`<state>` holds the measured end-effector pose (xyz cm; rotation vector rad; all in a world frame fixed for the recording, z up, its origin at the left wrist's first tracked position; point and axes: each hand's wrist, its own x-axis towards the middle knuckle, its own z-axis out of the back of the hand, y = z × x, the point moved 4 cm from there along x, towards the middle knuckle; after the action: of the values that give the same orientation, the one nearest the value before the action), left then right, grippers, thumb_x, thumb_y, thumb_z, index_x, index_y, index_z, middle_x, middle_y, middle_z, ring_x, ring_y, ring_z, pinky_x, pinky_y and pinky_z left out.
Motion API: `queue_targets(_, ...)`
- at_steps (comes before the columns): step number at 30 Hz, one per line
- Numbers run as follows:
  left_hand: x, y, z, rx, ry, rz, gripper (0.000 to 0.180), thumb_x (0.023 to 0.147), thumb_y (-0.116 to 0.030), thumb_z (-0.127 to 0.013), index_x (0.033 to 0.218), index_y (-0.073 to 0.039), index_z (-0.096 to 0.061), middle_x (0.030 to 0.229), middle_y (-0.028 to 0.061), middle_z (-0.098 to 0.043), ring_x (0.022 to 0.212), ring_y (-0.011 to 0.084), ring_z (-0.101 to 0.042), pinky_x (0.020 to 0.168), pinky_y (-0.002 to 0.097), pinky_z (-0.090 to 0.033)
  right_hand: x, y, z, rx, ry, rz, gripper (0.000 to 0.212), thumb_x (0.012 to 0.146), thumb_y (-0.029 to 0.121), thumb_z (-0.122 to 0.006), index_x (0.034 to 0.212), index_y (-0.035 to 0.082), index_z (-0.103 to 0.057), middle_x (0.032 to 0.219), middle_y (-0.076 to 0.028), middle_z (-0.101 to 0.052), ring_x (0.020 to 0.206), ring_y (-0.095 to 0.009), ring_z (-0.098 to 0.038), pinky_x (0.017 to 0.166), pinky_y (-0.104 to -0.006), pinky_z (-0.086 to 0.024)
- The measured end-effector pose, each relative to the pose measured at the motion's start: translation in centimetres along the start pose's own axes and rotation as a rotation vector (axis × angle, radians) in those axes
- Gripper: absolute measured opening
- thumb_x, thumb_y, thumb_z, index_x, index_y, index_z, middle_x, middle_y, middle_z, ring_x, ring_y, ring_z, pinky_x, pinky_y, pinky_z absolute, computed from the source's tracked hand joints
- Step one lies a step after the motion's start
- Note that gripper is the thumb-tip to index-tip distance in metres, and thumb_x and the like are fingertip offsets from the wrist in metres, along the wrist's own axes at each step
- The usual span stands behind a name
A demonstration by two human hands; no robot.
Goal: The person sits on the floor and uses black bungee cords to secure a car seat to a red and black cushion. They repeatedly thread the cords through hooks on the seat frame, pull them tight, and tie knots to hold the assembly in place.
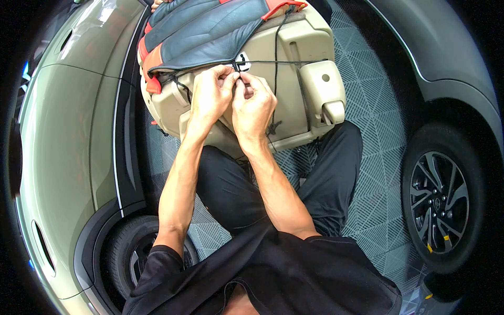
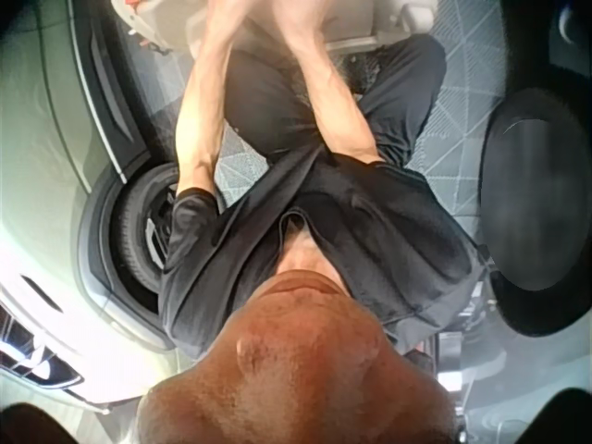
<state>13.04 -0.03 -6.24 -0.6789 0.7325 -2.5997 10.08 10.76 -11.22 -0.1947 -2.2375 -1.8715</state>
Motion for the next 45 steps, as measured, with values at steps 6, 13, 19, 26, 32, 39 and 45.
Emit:
queue_targets(6,0.0,-0.2,0.1,0.005,0.021,0.042,0.022,0.096,-0.014,-0.076,0.107,0.005,-0.076,0.088,0.0199,-0.078,0.072,0.0220,-0.075,0.071,0.0352,-0.057,1.3,0.9,1.0,-0.149,0.139,-0.009,0.033,0.091,0.001,-0.074,0.123,-0.004,-0.066,0.093,-0.012,-0.079,0.062,-0.012,-0.066,0.060,-0.0283,-0.054)
queue_targets(13,0.1,0.0,0.2,0.000,0.023,0.042,0.022,0.095,-0.014,-0.076,0.107,0.004,-0.076,0.089,0.0194,-0.078,0.072,0.0215,-0.074,0.071,0.0348,-0.056,2.5,0.9,1.5,-0.167,0.218,0.038,0.028,0.091,0.006,-0.076,0.117,0.001,-0.066,0.090,-0.013,-0.077,0.065,-0.028,-0.071,0.064,-0.0411,-0.055)
queue_targets(19,0.1,-0.4,0.3,0.008,0.019,0.038,0.020,0.096,-0.014,-0.075,0.104,0.004,-0.076,0.089,0.0207,-0.077,0.075,0.0281,-0.075,0.073,0.0387,-0.057,1.1,-0.4,1.8,-0.195,0.112,0.030,0.015,0.092,0.012,-0.080,0.095,-0.001,-0.075,0.085,-0.012,-0.074,0.061,-0.024,-0.067,0.063,-0.0384,-0.054)
queue_targets(26,0.0,-0.2,0.1,0.023,-0.016,0.004,0.021,0.095,-0.016,-0.077,0.105,0.003,-0.077,0.087,0.0188,-0.078,0.071,0.0213,-0.073,0.071,0.0345,-0.057,0.1,-1.0,1.5,-0.079,0.057,-0.037,0.014,0.094,0.009,-0.079,0.098,-0.004,-0.077,0.083,-0.010,-0.075,0.061,-0.013,-0.065,0.058,-0.0303,-0.052)
queue_targets(32,0.1,-0.3,0.1,0.037,0.021,0.039,0.022,0.095,-0.016,-0.077,0.105,0.004,-0.077,0.086,0.0185,-0.078,0.072,0.0184,-0.073,0.071,0.0339,-0.057,0.4,-1.1,1.1,0.084,0.039,-0.197,0.014,0.095,0.003,-0.076,0.105,-0.006,-0.076,0.089,-0.009,-0.078,0.067,-0.008,-0.068,0.059,-0.0254,-0.054)
queue_targets(39,0.1,-0.4,0.3,0.020,0.026,0.031,0.023,0.096,-0.016,-0.077,0.106,0.004,-0.077,0.087,0.0192,-0.078,0.073,0.0191,-0.074,0.071,0.0340,-0.057,1.1,-0.8,0.7,0.081,0.019,-0.150,0.008,0.095,0.002,-0.074,0.098,-0.006,-0.075,0.083,-0.013,-0.075,0.066,-0.016,-0.068,0.060,-0.0312,-0.053)
queue_targets(45,0.2,-0.5,0.3,0.016,0.023,0.024,0.022,0.096,-0.015,-0.076,0.106,0.005,-0.077,0.089,0.0205,-0.078,0.076,0.0230,-0.076,0.073,0.0350,-0.058,0.6,-0.4,0.6,-0.091,0.001,0.096,0.009,0.094,0.001,-0.073,0.099,-0.006,-0.075,0.093,-0.017,-0.074,0.075,-0.026,-0.072,0.067,-0.0363,-0.056)
